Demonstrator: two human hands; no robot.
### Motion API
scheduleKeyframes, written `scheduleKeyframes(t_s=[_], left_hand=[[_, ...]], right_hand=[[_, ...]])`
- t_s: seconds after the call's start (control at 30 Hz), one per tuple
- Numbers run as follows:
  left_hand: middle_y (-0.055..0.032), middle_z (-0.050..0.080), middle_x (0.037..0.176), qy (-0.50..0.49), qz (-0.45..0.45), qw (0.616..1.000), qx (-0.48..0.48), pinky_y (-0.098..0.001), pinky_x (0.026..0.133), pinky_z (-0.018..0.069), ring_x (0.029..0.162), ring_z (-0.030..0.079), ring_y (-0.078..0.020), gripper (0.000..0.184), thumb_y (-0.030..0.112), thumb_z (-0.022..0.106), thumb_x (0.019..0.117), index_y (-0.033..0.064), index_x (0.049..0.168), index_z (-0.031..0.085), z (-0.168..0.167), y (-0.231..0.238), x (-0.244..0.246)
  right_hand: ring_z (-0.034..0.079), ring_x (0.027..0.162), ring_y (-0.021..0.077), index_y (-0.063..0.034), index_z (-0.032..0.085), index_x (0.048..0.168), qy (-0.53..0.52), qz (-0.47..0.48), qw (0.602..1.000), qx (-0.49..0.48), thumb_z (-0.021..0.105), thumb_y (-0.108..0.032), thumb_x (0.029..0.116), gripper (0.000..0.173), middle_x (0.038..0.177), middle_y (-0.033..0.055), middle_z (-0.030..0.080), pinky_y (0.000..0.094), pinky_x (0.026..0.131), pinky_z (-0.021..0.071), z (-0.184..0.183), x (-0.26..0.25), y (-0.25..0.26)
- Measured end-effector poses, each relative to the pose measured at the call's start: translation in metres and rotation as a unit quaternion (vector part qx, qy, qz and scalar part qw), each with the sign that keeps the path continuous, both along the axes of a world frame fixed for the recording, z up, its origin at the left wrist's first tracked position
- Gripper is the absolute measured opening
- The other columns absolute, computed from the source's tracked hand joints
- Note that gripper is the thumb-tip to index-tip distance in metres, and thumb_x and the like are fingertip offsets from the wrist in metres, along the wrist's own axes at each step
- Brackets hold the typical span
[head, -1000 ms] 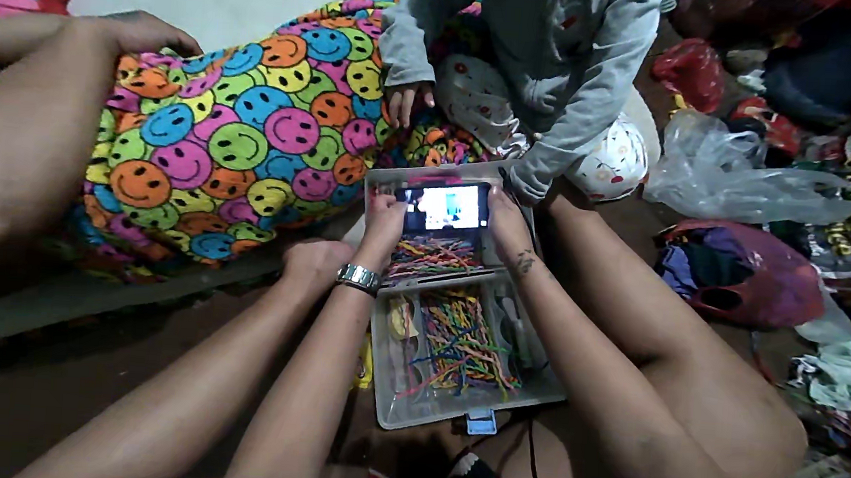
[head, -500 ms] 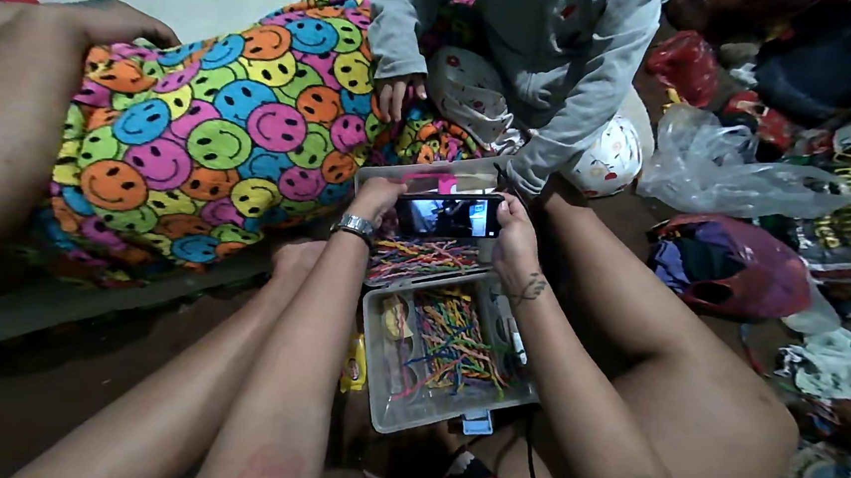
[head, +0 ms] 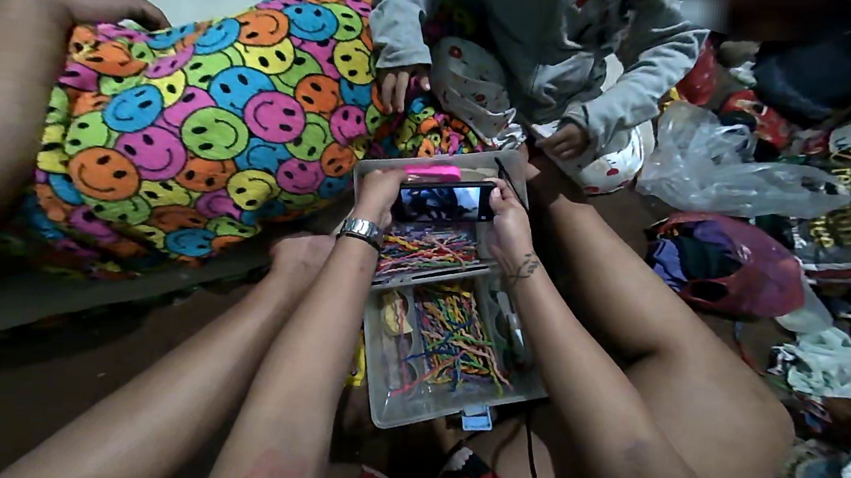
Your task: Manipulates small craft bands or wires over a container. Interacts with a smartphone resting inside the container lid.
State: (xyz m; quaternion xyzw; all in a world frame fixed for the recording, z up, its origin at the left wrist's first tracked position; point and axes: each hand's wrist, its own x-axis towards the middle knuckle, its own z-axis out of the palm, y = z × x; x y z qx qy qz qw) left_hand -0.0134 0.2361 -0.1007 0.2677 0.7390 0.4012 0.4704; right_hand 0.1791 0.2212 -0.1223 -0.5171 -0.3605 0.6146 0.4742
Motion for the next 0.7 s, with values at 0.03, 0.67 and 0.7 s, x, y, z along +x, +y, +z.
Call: scheduleKeyframes(t_s=[0.03,0.67,0.7], left_hand=[[-0.0213,0.061,0.125,-0.002,0.012,1.0,0.011,-0.0539,0.096,0.0484,0.115,0.059,-0.0311,0.033,0.018,0.058,0.0981,-0.0035,0.123,0.062,0.0,-0.001,0.0],[-0.0068,0.057,0.107,-0.031,0.033,0.962,0.271,-0.0337,0.094,0.0479,0.101,0.056,-0.0124,0.019,0.011,0.039,0.1044,0.0021,0.11,0.056,-0.04,-0.011,-0.004],[-0.0072,0.057,0.107,-0.026,0.026,0.964,0.264,-0.033,0.093,0.0475,0.101,0.056,-0.0124,0.018,0.008,0.04,0.104,0.0018,0.111,0.054,-0.039,-0.011,-0.003]], right_hand=[[0.058,0.113,0.0106,-0.0032,0.051,0.138,0.011,0.008,1.0,0.007,0.031,-0.014,0.1124,0.035,0.127,0.0086,0.059,0.0315,0.099,0.048,-0.003,-0.004,0.007],[0.059,0.122,0.0195,-0.0058,0.066,0.131,-0.191,0.027,0.979,0.063,0.049,-0.012,0.1075,0.029,0.132,0.013,0.064,0.0394,0.104,0.0464,-0.024,0.002,0.033],[0.06,0.118,0.0177,-0.0051,0.066,0.129,-0.187,0.025,0.98,0.069,0.049,-0.012,0.1074,0.028,0.129,0.0126,0.065,0.0373,0.101,0.0487,-0.025,0.002,0.033]])
